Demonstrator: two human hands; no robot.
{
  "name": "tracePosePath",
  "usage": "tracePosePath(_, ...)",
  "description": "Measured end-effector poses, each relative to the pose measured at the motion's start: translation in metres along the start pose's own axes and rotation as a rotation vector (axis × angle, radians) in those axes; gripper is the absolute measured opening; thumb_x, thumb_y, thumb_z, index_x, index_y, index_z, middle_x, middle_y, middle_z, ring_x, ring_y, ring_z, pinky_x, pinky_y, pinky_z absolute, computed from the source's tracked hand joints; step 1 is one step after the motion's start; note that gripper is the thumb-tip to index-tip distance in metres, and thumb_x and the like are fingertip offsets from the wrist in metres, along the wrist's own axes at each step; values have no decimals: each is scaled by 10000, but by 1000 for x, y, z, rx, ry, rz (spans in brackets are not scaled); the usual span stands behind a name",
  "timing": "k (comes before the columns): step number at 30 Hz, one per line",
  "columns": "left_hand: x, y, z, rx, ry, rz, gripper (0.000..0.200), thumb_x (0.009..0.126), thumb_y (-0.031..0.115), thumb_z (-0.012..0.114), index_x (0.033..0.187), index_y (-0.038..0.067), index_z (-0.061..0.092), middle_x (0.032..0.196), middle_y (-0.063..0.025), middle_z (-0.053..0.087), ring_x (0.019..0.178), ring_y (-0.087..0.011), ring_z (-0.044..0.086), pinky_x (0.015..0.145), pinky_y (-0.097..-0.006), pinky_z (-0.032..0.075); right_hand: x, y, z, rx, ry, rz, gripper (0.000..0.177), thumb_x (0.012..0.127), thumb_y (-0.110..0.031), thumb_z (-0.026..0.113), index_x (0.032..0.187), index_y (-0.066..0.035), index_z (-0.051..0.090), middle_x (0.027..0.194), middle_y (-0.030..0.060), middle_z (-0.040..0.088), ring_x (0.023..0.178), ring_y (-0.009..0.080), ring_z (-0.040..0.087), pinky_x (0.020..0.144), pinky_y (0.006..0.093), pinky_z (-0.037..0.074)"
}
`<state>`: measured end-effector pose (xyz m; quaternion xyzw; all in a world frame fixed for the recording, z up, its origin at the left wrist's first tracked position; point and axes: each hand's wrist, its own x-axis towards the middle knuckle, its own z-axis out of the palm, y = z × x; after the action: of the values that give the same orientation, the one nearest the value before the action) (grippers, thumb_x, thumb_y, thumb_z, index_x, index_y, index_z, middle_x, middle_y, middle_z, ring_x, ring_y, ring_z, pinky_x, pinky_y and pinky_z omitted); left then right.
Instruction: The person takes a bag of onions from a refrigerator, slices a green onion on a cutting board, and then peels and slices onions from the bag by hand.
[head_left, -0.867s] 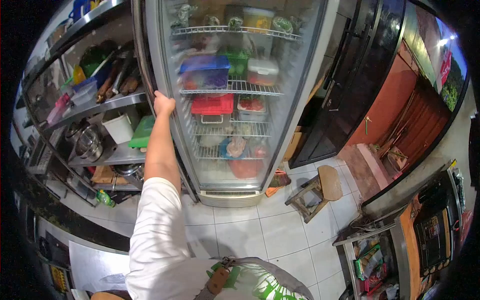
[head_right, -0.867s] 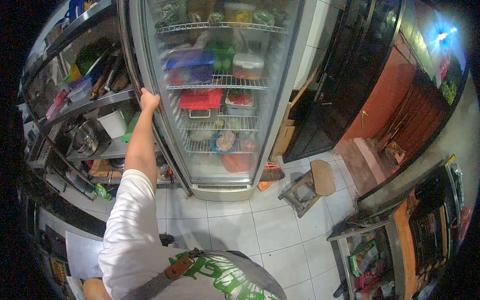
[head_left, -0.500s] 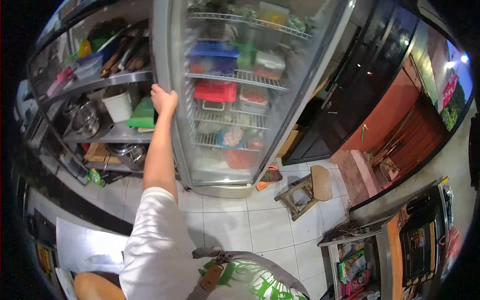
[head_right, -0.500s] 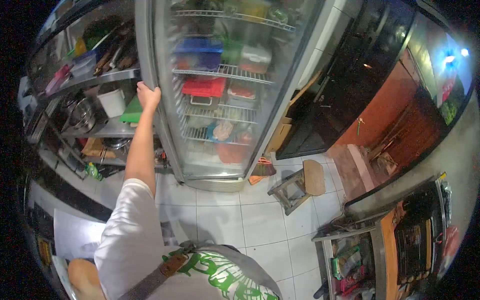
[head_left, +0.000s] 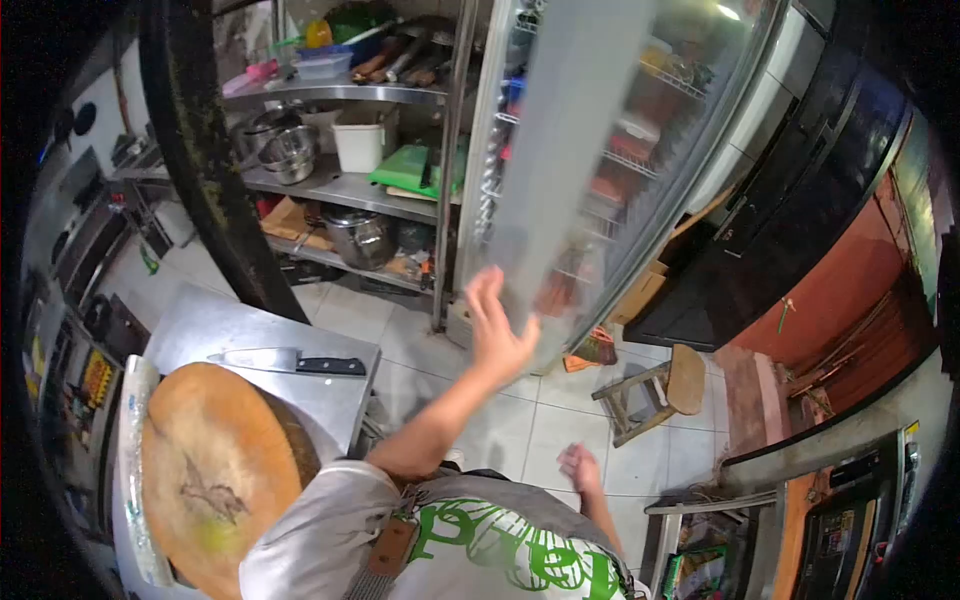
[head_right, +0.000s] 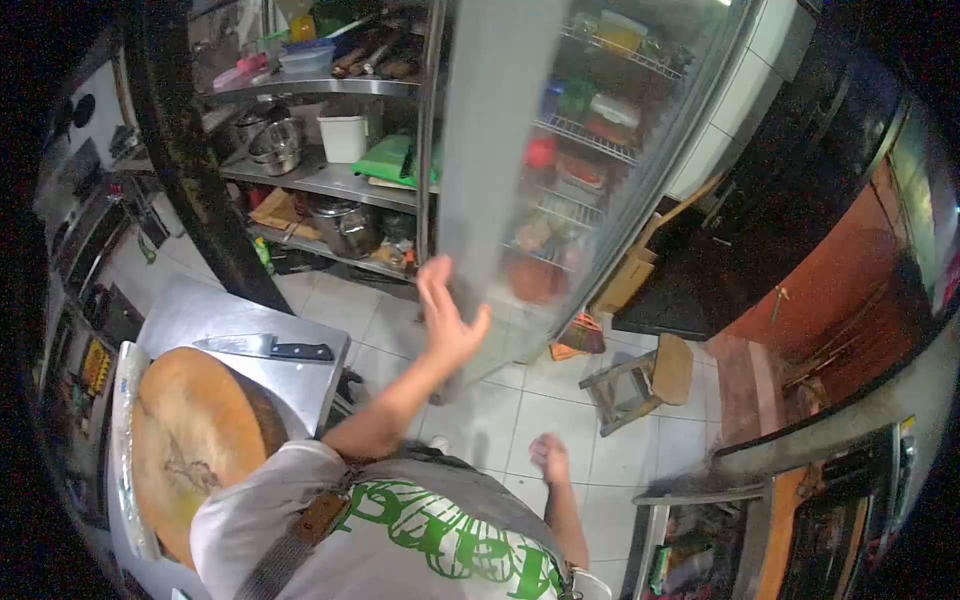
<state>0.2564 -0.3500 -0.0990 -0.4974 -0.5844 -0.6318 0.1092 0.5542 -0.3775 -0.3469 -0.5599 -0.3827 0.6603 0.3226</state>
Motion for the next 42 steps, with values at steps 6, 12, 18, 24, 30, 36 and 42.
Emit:
tracePosePath(6,-41,72,-50,-666,-704,-129,478,705,84,648,1140,17,463,1095,-130,513,1066,-268,485,892,-359,385,-26,-123,73,196,10,-440,694,896,-566,279,1323,-22,327,1362,126,347,1260,254,310,1028,420,216)
tracePosePath(12,15,164,-119,-1163,-907,522,323,712,119,691,985,-2,567,946,-98,592,879,-251,587,811,-336,445,-5,-95,-5,466,382,-625,701,918,-526,236,1370,8,191,1405,124,262,1284,257,257,1058,343,183)
tracePosePath(18,40,213,-115,-1221,-785,616,402,748,415,651,883,37,624,571,43,443,514,-123,471,573,-256,427,-30,-135,-70,534,651,-645,518,928,-419,328,1297,-56,316,1280,118,410,1159,263,415,974,381,326)
tracePosePath(24,63,163,-40,-1379,-638,691,326,633,211,649,887,61,511,672,-25,426,632,-219,462,629,-372,394,3,-101,-151,448,743,-759,266,865,-216,472,1032,-14,516,952,121,585,858,261,567,794,417,453)
tracePosePath(30,145,129,26,-1615,-629,618,224,734,254,631,788,42,587,632,0,485,540,-146,489,560,-266,419,-7,-81,-162,658,707,-847,367,856,-320,463,1083,-38,523,988,111,585,888,268,557,815,437,438)
tracePosePath(36,170,54,112,-1674,-754,567,199,697,3,531,884,61,494,749,-45,484,668,-231,539,612,-343,429,-32,-78,-148,624,778,-932,470,850,-411,456,1167,-68,507,1066,101,570,933,270,541,839,453,423)
tracePosePath(42,74,-127,262,-1005,-1901,-58,159,829,149,596,929,38,542,761,14,565,674,-59,515,590,-240,431,-59,-106,-121,361,641,-872,461,855,-408,473,1184,-85,486,1081,67,548,958,243,519,873,418,406)
